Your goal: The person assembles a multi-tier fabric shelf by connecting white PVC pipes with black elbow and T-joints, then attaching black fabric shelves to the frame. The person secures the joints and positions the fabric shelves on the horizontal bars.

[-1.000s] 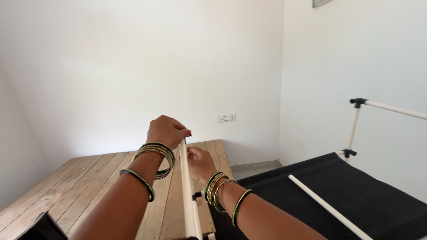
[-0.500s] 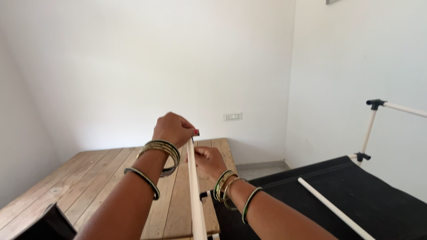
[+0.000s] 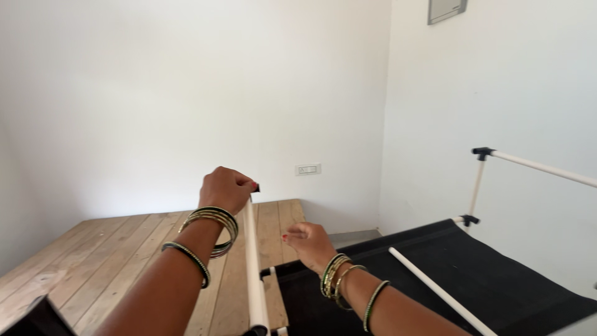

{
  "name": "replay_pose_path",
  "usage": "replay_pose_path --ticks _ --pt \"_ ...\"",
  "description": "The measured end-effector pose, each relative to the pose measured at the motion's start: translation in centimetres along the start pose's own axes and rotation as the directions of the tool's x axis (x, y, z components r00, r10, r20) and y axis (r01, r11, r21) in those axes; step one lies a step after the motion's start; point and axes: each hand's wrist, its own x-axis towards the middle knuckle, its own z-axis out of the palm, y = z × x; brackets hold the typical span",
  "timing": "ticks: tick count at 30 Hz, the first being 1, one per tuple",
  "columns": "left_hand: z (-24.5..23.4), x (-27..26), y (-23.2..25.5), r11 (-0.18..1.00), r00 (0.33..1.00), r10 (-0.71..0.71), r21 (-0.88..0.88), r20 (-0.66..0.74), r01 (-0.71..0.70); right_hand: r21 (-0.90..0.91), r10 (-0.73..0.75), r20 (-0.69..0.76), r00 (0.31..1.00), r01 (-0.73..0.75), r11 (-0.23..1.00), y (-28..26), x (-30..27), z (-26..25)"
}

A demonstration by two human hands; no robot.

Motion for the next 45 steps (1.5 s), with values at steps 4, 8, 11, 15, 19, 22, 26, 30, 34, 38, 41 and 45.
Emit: replay_pose_path --ticks 4,8,11,15,19,22,26,30,34,38,41,45 --pt "0.5 -0.5 0.0 0.997 0.998 -0.064 -0.043 0.021 0.065 -0.102 0.073 -0.059 0.996 -0.079 0.992 0.7 -2.3 -3.8" --pt "0.6 -1.2 0.5 0.998 0.997 -0.063 -0.011 0.041 0.063 -0.208 0.144 -0.122 0.982 -0.167 0.964 1.7 -4.0 -7.7" --pt "0.4 -1.8 1.2 0.999 0.998 -0.042 0.029 0.048 0.041 -0.227 0.182 -0.166 0.969 -0.217 0.95 3.1 -5.2 -10.6" --pt "0.1 -2.7 2.2 0.992 0.994 -0.058 0.113 0.088 0.048 -0.302 0.199 -0.22 0.955 -0.26 0.917 5.6 -6.8 -13.9" --pt "-0.5 -3.7 3.6 0.994 0.993 -0.04 0.102 0.114 0.029 -0.381 0.201 -0.243 0.949 -0.284 0.88 7.3 -8.5 -16.7" --pt "-1.6 -4.6 5.0 0.994 0.992 -0.038 0.107 0.124 0.024 -0.382 0.28 -0.246 0.928 -0.358 0.852 7.7 -10.0 -18.3" --pt "-2.3 -6.5 7.8 0.99 0.989 0.015 0.138 0.148 -0.036 -0.379 0.35 -0.246 0.904 -0.422 0.824 7.5 -12.0 -19.7" --pt "-1.9 -9.2 10.9 0.989 0.985 0.06 0.124 0.164 -0.081 -0.392 0.406 -0.244 0.881 -0.472 0.79 6.8 -14.0 -20.5" --pt "-1.3 -11.8 13.5 0.98 0.975 0.095 0.152 0.2 -0.127 -0.324 0.437 -0.202 0.877 -0.481 0.815 5.9 -16.0 -21.4" --pt "-0.6 -13.7 15.0 0.98 0.972 0.091 0.154 0.217 -0.126 -0.171 0.438 -0.178 0.881 -0.466 0.868 5.2 -17.7 -22.1" --pt "0.6 -15.0 15.5 0.983 0.973 0.073 0.147 0.219 -0.107 -0.101 0.438 -0.18 0.881 -0.459 0.882 4.9 -18.5 -22.5" --pt "3.1 -16.4 15.9 0.985 0.971 0.061 0.141 0.23 -0.096 -0.064 0.435 -0.148 0.888 -0.448 0.892 4.3 -19.1 -23.0"
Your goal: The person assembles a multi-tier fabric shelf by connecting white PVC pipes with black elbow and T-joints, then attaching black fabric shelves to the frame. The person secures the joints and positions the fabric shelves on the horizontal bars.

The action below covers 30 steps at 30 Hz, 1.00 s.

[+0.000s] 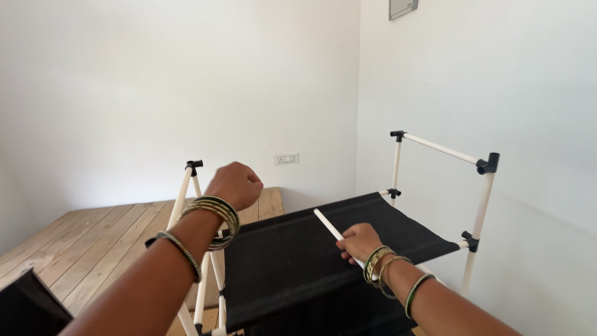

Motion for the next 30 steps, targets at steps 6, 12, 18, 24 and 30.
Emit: replay_pose_path --ticks 6,12,18,24,30 --pt "5.6 -0.7 1.7 0.996 0.998 -0.022 -0.086 0.054 0.027 0.167 -0.091 0.041 0.995 0.083 0.982 -1.2 -0.9 -0.5" --pt "10.6 -2.1 4.3 0.988 0.996 -0.004 -0.152 0.089 0.018 0.276 -0.081 0.072 0.994 0.058 0.96 -2.2 -2.2 -1.2" --pt "13.4 -2.5 7.3 0.882 0.959 -0.118 -0.417 0.256 0.22 0.413 -0.079 0.116 0.99 0.025 0.91 -2.2 -3.1 -2.3" --pt "16.2 -1.0 8.3 0.804 0.941 -0.095 -0.533 0.325 0.265 0.445 -0.016 0.083 0.996 -0.023 0.895 -1.4 -3.7 -3.8" --pt "18.8 0.8 8.8 0.688 0.897 -0.08 -0.627 0.436 0.366 0.548 0.01 0.06 0.998 -0.042 0.835 -1.0 -3.2 -5.4"
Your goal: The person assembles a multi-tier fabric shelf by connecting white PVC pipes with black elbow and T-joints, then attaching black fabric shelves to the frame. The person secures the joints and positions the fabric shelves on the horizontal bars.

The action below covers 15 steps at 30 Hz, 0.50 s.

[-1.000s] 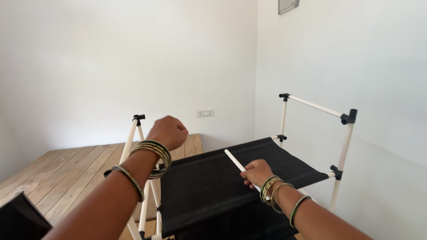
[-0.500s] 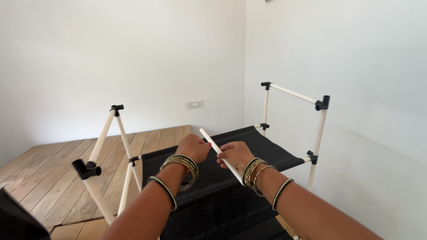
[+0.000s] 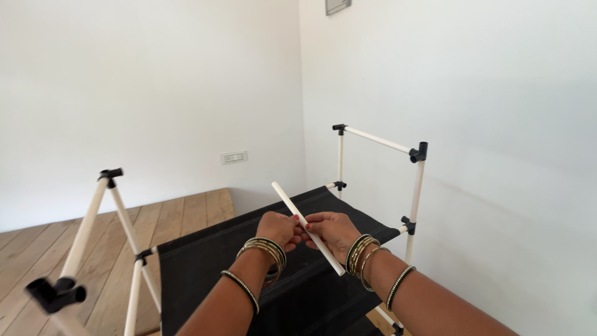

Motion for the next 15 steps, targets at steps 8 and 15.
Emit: replay_pose_path --ticks 8,15 --pt "2.6 1.4 0.1 0.999 1.0 0.014 0.038 0.002 -0.015 0.023 0.028 -0.059 0.998 -0.027 0.999 0.4 0.9 -1.8" --pt "5.5 2.5 1.3 0.999 0.999 0.028 0.044 0.04 -0.03 -0.065 0.027 -0.11 0.994 -0.035 0.997 -0.3 1.2 -5.2"
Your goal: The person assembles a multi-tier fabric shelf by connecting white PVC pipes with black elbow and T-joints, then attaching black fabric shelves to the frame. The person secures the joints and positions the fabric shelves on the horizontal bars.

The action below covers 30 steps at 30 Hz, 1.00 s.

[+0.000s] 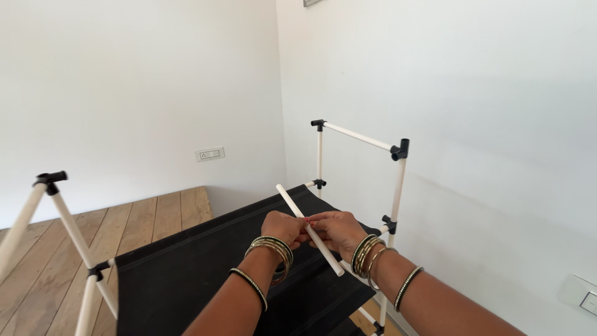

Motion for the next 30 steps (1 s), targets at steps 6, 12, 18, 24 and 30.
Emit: replay_pose_path --ticks 6,12,18,24,30 --pt "3.8 1.1 1.6 0.998 1.0 -0.023 -0.059 0.011 0.024 -0.053 -0.036 0.022 0.999 0.037 0.998 -0.4 1.2 -4.4" --pt "8.1 2.7 3.2 0.996 1.0 -0.029 -0.083 -0.01 0.028 -0.108 -0.042 0.049 0.998 0.047 0.993 -1.0 2.6 -9.9" --pt "12.1 5.0 4.7 0.992 0.996 -0.066 -0.11 -0.053 0.06 -0.137 0.025 0.09 0.996 -0.012 0.99 -1.2 3.8 -14.9" --pt "14.9 6.3 6.0 0.992 0.99 -0.086 -0.104 -0.113 0.074 -0.189 0.033 0.185 0.982 0.002 0.982 -2.2 4.0 -18.5" --pt "16.5 8.0 6.5 0.99 0.987 -0.083 -0.129 -0.14 0.065 -0.361 0.022 0.294 0.956 0.09 0.928 -2.9 4.8 -23.0"
